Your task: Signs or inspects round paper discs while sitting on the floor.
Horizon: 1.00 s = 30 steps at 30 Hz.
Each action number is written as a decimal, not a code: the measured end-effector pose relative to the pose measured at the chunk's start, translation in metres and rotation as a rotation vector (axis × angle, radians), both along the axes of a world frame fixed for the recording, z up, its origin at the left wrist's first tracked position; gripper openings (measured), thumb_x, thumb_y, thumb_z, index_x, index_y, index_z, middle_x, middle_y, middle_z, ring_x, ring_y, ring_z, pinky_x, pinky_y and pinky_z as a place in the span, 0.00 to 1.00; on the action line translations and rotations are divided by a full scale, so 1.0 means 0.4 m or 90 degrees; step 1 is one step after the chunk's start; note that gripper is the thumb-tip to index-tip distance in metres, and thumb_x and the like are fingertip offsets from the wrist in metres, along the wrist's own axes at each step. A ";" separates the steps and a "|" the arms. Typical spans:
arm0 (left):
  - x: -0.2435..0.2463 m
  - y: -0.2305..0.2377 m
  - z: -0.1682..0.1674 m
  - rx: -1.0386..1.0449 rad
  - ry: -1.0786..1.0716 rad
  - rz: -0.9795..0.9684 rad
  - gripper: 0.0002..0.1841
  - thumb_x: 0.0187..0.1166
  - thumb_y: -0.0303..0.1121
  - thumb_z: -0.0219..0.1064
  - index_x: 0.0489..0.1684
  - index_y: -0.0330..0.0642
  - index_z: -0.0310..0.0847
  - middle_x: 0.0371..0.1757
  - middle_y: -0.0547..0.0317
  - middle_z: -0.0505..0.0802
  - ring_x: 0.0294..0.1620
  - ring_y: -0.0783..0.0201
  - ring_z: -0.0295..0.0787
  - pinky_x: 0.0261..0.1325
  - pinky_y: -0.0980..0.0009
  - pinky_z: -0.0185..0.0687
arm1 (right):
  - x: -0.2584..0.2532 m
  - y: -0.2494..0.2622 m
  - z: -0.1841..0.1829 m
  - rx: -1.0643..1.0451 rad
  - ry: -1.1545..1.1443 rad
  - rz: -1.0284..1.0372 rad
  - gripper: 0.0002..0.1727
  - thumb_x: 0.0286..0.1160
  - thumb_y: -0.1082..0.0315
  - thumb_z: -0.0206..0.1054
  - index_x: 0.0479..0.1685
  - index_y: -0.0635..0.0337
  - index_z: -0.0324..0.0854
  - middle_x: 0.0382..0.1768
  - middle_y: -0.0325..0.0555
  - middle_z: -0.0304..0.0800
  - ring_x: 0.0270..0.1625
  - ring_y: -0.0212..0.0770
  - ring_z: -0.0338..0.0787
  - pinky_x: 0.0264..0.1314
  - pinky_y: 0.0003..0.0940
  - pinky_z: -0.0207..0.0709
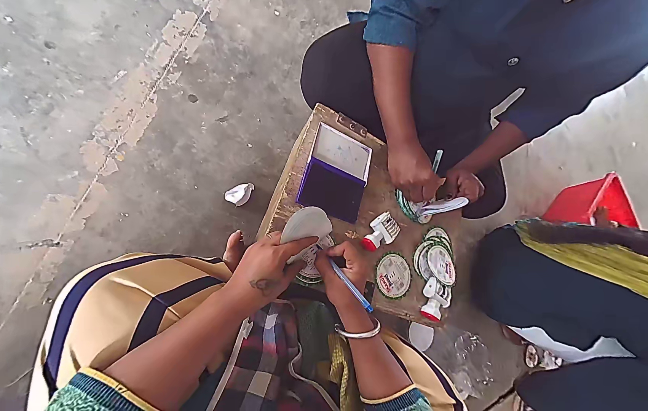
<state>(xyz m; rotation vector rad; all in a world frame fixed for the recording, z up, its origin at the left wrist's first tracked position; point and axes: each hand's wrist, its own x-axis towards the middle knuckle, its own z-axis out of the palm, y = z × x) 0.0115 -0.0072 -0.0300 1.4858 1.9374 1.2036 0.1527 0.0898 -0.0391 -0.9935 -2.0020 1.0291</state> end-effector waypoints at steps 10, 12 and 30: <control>-0.003 0.001 -0.006 0.028 0.028 -0.001 0.18 0.70 0.30 0.72 0.59 0.45 0.93 0.48 0.47 0.97 0.47 0.45 0.94 0.52 0.41 0.80 | -0.006 0.002 -0.001 0.020 0.018 -0.003 0.05 0.55 0.73 0.72 0.20 0.62 0.81 0.23 0.34 0.87 0.28 0.15 0.83 0.34 0.12 0.77; -0.003 -0.002 -0.012 0.037 0.040 -0.025 0.19 0.67 0.33 0.75 0.59 0.45 0.93 0.50 0.48 0.97 0.49 0.46 0.95 0.52 0.45 0.85 | -0.001 -0.004 -0.001 -0.001 0.053 -0.019 0.04 0.56 0.75 0.71 0.23 0.61 0.81 0.24 0.31 0.88 0.29 0.15 0.84 0.35 0.12 0.79; -0.022 -0.001 -0.014 0.070 0.111 -0.109 0.20 0.59 0.47 0.81 0.46 0.46 0.95 0.47 0.51 0.97 0.54 0.47 0.93 0.49 0.48 0.85 | 0.028 0.017 0.020 -0.209 0.336 -0.059 0.15 0.70 0.83 0.59 0.27 0.50 0.78 0.23 0.29 0.90 0.22 0.19 0.85 0.26 0.12 0.78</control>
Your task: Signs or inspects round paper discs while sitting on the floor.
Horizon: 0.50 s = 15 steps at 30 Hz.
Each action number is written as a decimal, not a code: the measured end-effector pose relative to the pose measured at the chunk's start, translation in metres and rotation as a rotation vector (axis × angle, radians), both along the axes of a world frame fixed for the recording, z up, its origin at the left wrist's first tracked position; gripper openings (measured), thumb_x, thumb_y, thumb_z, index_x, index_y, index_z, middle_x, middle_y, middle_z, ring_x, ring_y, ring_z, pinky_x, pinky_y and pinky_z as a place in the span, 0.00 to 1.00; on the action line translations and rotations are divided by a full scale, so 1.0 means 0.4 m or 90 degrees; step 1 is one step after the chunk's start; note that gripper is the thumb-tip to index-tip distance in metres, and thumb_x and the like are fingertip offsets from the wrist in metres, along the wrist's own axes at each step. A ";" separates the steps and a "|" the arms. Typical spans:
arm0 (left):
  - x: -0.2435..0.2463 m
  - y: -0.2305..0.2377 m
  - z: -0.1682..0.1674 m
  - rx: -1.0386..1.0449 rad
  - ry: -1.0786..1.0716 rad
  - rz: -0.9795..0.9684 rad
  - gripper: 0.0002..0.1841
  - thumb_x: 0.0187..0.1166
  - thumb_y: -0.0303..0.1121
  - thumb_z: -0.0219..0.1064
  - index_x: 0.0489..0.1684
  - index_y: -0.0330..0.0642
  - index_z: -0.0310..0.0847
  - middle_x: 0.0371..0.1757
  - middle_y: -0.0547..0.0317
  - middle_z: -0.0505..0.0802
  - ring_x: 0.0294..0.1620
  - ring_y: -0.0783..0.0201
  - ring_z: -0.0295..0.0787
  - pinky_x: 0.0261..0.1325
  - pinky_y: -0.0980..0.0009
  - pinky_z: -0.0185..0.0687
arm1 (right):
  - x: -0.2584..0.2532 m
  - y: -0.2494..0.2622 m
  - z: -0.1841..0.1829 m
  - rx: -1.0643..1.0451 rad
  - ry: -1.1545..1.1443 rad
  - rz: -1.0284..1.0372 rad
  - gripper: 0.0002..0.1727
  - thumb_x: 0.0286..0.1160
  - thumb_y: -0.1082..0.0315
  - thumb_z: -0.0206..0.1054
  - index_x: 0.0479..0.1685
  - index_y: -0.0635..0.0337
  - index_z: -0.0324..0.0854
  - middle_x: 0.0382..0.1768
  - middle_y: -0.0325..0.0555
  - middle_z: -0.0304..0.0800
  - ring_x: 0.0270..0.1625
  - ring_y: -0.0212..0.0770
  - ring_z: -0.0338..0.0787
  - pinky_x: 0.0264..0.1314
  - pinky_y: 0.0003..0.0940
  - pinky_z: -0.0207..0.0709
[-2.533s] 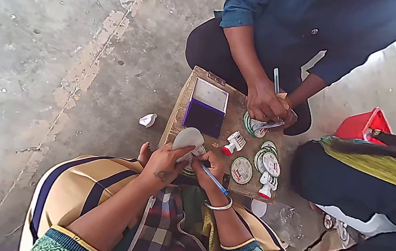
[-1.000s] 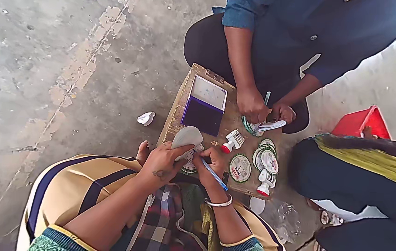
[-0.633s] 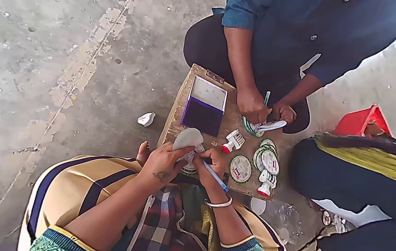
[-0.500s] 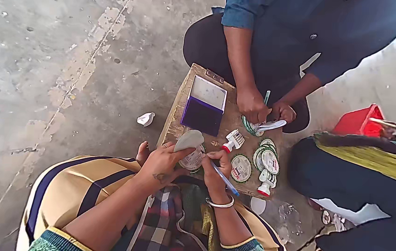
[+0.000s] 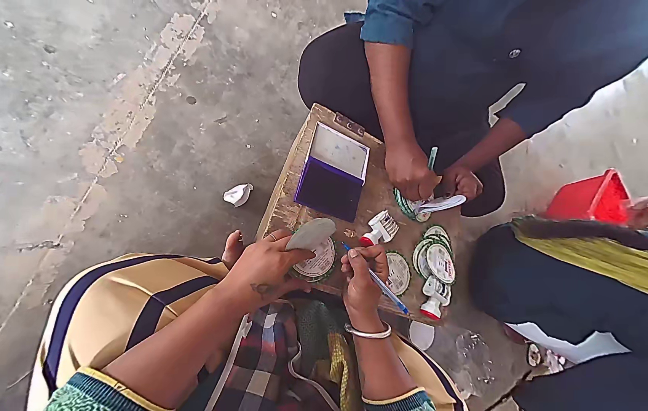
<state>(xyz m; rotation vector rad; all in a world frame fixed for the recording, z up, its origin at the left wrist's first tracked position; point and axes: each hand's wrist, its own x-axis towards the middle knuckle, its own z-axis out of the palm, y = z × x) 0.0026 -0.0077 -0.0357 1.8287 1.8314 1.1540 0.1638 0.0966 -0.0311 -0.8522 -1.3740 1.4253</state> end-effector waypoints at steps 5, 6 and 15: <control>-0.004 0.003 0.003 -0.026 -0.065 0.025 0.11 0.72 0.40 0.73 0.43 0.45 0.96 0.45 0.52 0.97 0.52 0.49 0.94 0.48 0.47 0.82 | 0.004 0.000 0.005 -0.032 0.004 -0.010 0.14 0.72 0.83 0.58 0.28 0.51 0.77 0.23 0.30 0.90 0.21 0.17 0.84 0.21 0.10 0.73; -0.004 0.003 0.005 -0.028 -0.079 0.038 0.11 0.76 0.39 0.70 0.41 0.44 0.96 0.43 0.52 0.97 0.48 0.51 0.94 0.47 0.48 0.80 | 0.006 -0.001 0.004 -0.027 0.006 -0.007 0.14 0.71 0.83 0.58 0.28 0.51 0.77 0.23 0.30 0.90 0.20 0.17 0.83 0.20 0.10 0.73; 0.013 0.005 0.003 -0.038 -0.106 0.136 0.12 0.79 0.37 0.67 0.31 0.38 0.84 0.26 0.51 0.89 0.32 0.53 0.88 0.41 0.51 0.74 | 0.007 -0.050 -0.014 0.274 -0.297 0.097 0.04 0.56 0.73 0.70 0.24 0.63 0.80 0.25 0.36 0.88 0.31 0.17 0.85 0.35 0.12 0.78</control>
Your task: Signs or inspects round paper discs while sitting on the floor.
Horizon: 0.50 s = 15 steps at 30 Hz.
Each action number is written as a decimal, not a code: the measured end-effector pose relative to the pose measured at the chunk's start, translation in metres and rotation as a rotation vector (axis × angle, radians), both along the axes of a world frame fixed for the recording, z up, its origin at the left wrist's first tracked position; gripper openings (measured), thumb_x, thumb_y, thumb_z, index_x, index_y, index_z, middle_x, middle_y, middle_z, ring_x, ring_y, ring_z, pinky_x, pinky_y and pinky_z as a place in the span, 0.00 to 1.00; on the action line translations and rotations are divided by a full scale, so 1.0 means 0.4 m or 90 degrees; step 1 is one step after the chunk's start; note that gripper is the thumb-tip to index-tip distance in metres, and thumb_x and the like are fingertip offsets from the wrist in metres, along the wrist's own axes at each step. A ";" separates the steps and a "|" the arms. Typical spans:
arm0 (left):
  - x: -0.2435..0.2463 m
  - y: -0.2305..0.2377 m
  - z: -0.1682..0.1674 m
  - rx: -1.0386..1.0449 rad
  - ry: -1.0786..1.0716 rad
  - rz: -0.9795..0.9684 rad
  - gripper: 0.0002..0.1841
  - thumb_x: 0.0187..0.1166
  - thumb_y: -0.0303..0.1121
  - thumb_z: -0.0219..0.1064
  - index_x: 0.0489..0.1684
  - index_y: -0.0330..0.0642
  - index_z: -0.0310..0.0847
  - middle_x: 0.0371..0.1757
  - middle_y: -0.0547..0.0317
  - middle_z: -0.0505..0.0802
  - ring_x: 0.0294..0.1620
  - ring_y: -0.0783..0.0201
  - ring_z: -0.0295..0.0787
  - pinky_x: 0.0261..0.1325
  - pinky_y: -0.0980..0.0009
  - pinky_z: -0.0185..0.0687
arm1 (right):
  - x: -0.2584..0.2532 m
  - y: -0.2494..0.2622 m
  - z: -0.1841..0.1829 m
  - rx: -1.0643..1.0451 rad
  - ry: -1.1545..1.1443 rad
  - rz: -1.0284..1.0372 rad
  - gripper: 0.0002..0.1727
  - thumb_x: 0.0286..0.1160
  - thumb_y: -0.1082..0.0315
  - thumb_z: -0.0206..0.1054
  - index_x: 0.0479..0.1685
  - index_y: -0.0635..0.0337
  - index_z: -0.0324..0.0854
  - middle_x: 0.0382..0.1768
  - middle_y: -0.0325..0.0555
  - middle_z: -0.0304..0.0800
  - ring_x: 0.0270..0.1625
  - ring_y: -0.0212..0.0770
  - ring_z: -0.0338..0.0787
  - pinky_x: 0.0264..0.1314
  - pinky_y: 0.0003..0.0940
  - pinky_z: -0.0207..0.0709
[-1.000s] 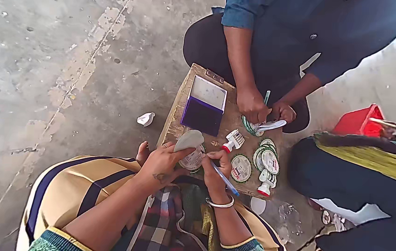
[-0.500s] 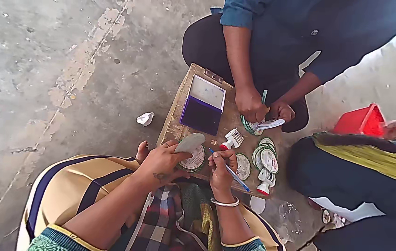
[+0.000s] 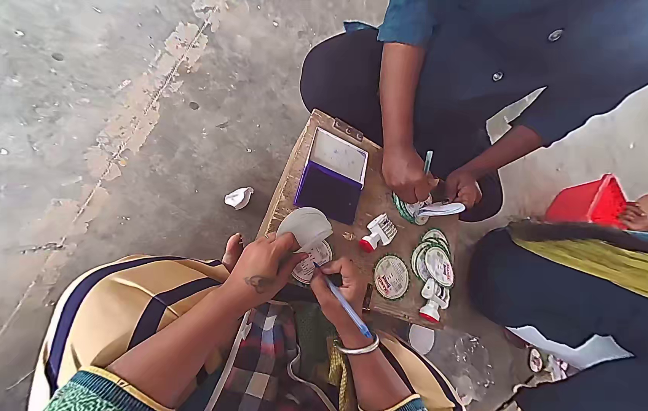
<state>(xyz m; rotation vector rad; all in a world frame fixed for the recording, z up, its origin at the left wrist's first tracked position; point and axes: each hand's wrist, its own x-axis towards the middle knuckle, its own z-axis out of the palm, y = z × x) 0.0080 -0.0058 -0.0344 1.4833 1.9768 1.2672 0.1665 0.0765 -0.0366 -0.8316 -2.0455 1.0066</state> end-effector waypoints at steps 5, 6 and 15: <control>0.001 0.000 0.000 -0.023 -0.022 0.017 0.11 0.81 0.36 0.66 0.44 0.36 0.85 0.32 0.49 0.92 0.35 0.50 0.91 0.43 0.46 0.77 | -0.016 -0.009 -0.003 -0.024 -0.054 -0.048 0.05 0.54 0.72 0.70 0.21 0.61 0.79 0.21 0.34 0.86 0.25 0.17 0.82 0.28 0.13 0.74; 0.000 0.000 0.001 -0.022 -0.026 0.016 0.11 0.81 0.36 0.66 0.52 0.38 0.84 0.35 0.49 0.93 0.37 0.50 0.92 0.45 0.44 0.79 | -0.016 -0.007 -0.005 -0.023 -0.047 -0.040 0.05 0.54 0.71 0.70 0.20 0.61 0.79 0.21 0.35 0.86 0.25 0.17 0.83 0.28 0.13 0.75; 0.004 0.000 0.003 0.034 0.034 -0.031 0.18 0.74 0.21 0.60 0.51 0.48 0.95 0.48 0.49 0.97 0.50 0.47 0.95 0.50 0.46 0.84 | -0.011 -0.004 -0.009 -0.042 -0.024 -0.027 0.06 0.55 0.72 0.70 0.19 0.60 0.79 0.20 0.33 0.85 0.23 0.17 0.82 0.27 0.14 0.75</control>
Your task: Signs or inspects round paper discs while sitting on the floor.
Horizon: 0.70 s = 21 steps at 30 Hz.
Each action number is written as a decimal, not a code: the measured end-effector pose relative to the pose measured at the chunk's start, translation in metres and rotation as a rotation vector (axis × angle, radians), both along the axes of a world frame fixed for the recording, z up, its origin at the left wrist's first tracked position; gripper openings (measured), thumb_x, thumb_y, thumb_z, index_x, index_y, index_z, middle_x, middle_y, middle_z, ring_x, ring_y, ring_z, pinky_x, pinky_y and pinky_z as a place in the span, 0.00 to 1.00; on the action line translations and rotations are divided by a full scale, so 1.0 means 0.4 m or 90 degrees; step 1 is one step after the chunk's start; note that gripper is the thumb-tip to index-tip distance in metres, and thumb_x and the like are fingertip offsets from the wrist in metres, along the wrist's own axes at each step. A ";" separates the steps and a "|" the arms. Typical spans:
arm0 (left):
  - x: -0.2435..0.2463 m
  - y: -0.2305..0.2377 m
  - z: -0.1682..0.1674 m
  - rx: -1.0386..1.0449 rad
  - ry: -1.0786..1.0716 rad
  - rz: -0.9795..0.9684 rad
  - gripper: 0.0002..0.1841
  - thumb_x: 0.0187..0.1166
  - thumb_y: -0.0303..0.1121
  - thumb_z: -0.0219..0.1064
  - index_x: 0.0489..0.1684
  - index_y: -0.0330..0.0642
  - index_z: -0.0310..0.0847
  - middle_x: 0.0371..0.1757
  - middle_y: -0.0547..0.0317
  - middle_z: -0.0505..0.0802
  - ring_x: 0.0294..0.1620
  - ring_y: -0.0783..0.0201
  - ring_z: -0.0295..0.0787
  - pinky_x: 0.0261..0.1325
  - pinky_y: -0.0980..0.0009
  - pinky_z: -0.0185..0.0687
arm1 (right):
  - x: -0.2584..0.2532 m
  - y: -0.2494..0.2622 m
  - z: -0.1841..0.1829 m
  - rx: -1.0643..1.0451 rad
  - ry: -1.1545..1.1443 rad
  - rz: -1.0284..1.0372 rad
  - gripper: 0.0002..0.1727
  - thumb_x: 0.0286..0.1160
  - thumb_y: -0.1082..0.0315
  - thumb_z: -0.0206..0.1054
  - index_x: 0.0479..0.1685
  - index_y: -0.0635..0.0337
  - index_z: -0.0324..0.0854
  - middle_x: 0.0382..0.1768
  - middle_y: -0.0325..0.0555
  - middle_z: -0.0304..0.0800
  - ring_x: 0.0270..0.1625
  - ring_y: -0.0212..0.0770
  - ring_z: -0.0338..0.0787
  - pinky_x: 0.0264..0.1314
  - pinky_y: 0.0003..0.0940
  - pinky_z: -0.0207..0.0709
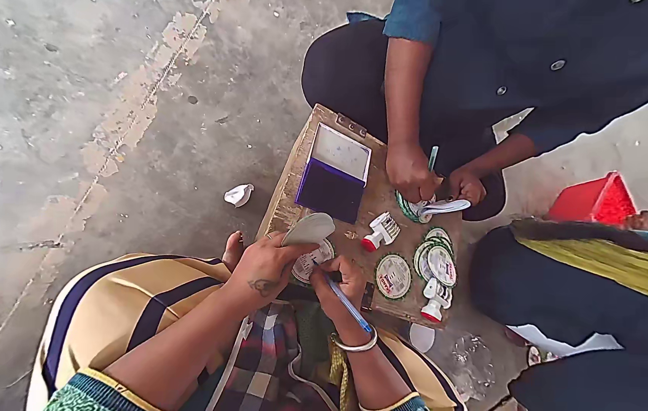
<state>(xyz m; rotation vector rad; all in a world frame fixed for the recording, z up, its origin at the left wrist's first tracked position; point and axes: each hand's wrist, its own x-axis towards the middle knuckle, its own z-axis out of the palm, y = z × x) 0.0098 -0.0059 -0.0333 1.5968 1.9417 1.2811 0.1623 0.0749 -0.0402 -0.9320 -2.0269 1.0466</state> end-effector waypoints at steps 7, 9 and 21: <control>-0.003 -0.003 -0.003 -0.027 -0.008 -0.029 0.16 0.70 0.30 0.72 0.56 0.44 0.93 0.50 0.49 0.97 0.50 0.47 0.94 0.52 0.46 0.83 | -0.006 0.001 0.000 0.002 0.008 -0.006 0.04 0.57 0.72 0.71 0.22 0.62 0.81 0.22 0.34 0.88 0.24 0.16 0.82 0.28 0.13 0.76; -0.004 -0.001 0.002 -0.038 -0.010 -0.032 0.16 0.70 0.30 0.73 0.57 0.45 0.93 0.51 0.49 0.97 0.51 0.47 0.94 0.52 0.45 0.84 | -0.007 0.004 0.001 0.001 -0.003 0.003 0.06 0.56 0.72 0.72 0.21 0.61 0.80 0.20 0.34 0.87 0.23 0.16 0.82 0.26 0.13 0.75; -0.009 -0.002 0.012 -0.061 -0.034 -0.045 0.17 0.71 0.28 0.73 0.59 0.43 0.92 0.53 0.48 0.96 0.53 0.45 0.93 0.56 0.45 0.84 | -0.018 -0.003 0.005 -0.012 0.021 -0.021 0.05 0.56 0.74 0.72 0.21 0.62 0.80 0.22 0.33 0.88 0.25 0.15 0.83 0.28 0.12 0.77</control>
